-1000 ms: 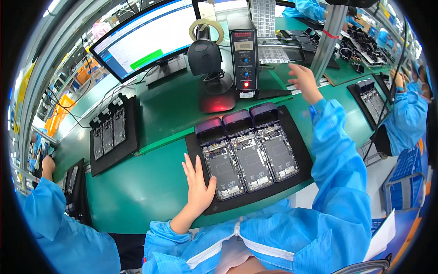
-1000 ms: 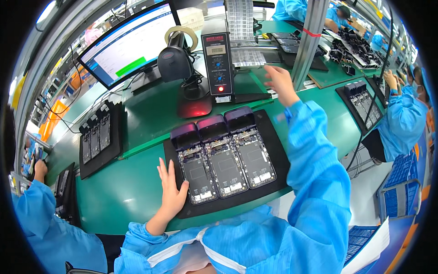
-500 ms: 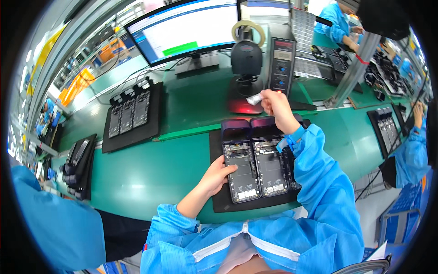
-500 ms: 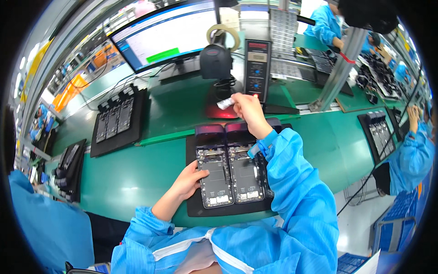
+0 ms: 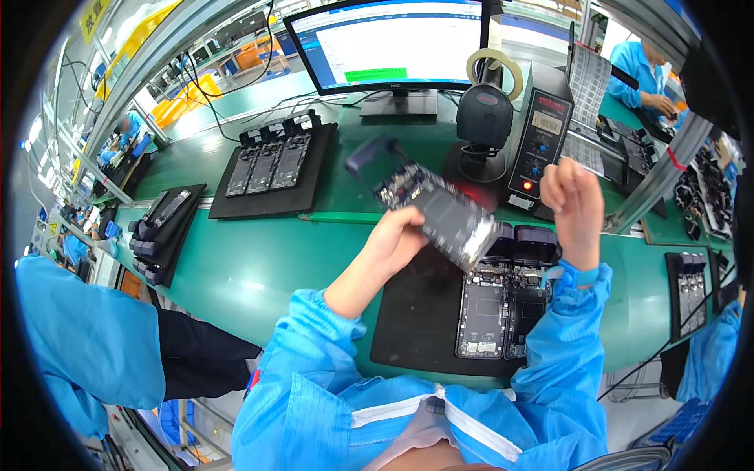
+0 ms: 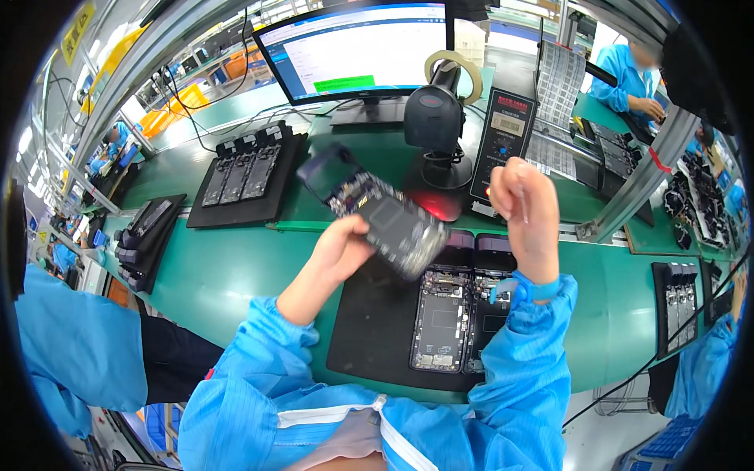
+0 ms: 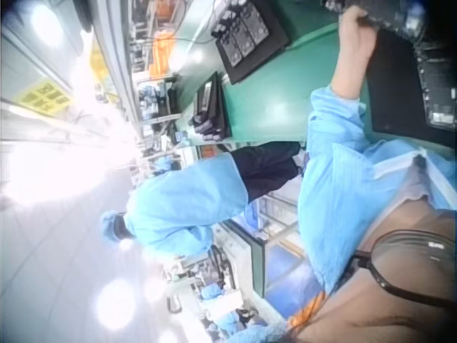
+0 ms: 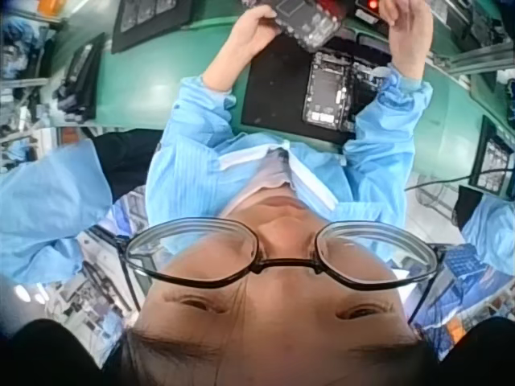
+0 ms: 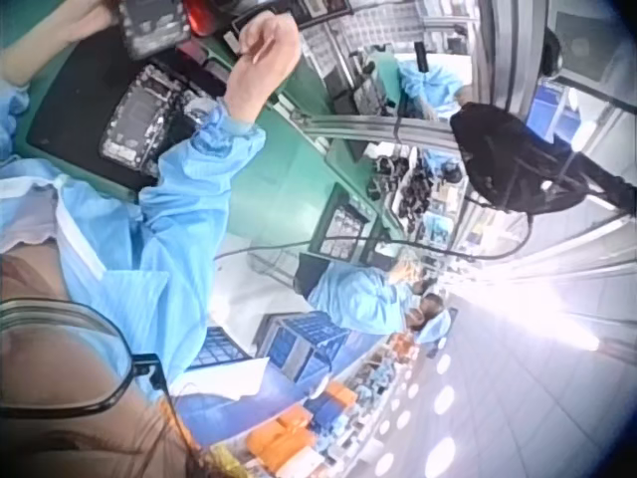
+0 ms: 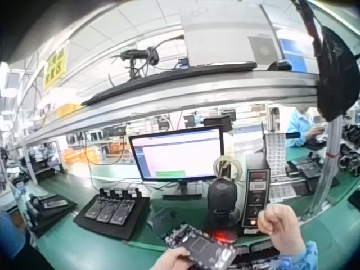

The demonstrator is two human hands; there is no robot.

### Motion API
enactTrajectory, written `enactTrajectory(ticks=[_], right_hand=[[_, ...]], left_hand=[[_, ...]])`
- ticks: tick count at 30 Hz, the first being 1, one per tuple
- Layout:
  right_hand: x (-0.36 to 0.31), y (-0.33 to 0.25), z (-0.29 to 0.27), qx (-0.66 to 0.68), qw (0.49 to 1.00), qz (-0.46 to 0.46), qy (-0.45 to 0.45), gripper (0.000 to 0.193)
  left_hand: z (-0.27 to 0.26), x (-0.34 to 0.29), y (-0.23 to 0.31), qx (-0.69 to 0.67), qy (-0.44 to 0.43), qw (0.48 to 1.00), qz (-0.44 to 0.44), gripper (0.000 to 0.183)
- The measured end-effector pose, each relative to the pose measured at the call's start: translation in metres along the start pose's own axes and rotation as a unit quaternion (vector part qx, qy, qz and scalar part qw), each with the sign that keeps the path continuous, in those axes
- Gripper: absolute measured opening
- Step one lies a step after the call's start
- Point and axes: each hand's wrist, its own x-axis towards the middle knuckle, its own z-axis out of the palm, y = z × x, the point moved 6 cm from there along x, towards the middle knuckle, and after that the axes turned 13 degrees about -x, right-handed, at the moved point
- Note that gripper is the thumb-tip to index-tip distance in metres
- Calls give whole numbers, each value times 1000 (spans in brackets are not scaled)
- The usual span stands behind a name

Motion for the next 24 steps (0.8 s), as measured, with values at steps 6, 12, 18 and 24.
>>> enactTrajectory(ticks=[6,12,18,24], right_hand=[[-16,-42,-6,-62,996,-57,31,28],[-21,-51,-1,-105,991,-77,27,29],[-28,-46,34,-130,990,-20,-47,31],[-53,-25,98,-68,986,18,-151,30]], left_hand=[[8,46,16,-26,25,983,178,17],[8,44,17,-27,29,981,190,18],[25,-12,17,124,76,955,261,22],[48,-68,-20,517,-66,824,224,51]])
